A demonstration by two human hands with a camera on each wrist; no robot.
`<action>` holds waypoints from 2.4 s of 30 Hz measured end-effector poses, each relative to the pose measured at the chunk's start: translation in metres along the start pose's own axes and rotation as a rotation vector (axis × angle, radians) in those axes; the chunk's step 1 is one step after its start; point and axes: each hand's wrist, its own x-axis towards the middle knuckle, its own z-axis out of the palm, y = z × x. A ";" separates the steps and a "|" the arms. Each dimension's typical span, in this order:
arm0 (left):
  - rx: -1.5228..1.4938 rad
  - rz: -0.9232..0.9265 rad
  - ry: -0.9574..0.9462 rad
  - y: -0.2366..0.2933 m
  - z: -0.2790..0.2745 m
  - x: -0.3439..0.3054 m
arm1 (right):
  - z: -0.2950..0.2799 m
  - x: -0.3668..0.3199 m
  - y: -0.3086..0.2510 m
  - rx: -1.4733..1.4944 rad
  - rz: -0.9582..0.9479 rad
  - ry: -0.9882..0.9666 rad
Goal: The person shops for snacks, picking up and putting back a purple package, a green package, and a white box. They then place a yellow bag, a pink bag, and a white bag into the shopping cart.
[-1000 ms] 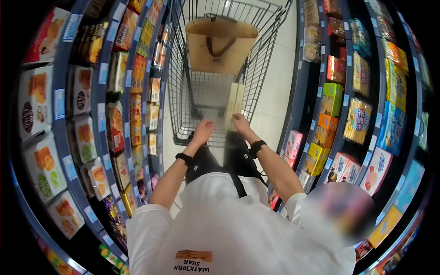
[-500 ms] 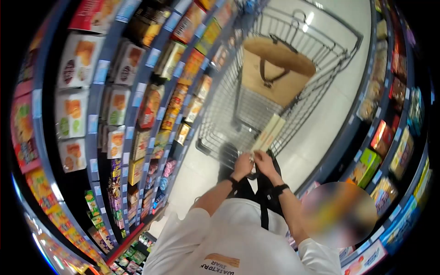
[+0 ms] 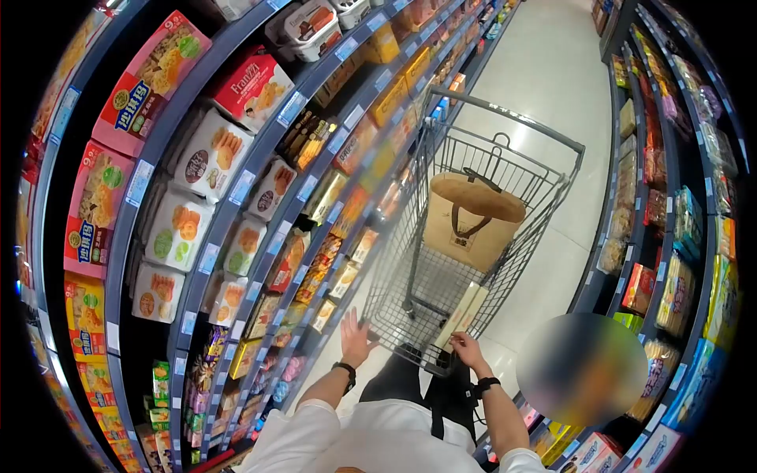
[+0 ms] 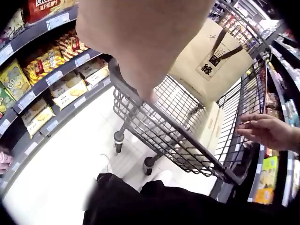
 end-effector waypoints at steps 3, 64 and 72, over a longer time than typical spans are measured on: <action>0.017 0.027 -0.020 -0.013 -0.005 0.005 | -0.002 -0.001 0.004 0.032 0.014 0.067; -0.364 -0.221 -0.067 0.234 -0.038 0.437 | -0.354 0.273 -0.076 -0.127 0.175 0.538; -0.362 -0.298 -0.018 0.295 -0.059 0.496 | -0.430 0.322 -0.102 -0.115 0.137 0.454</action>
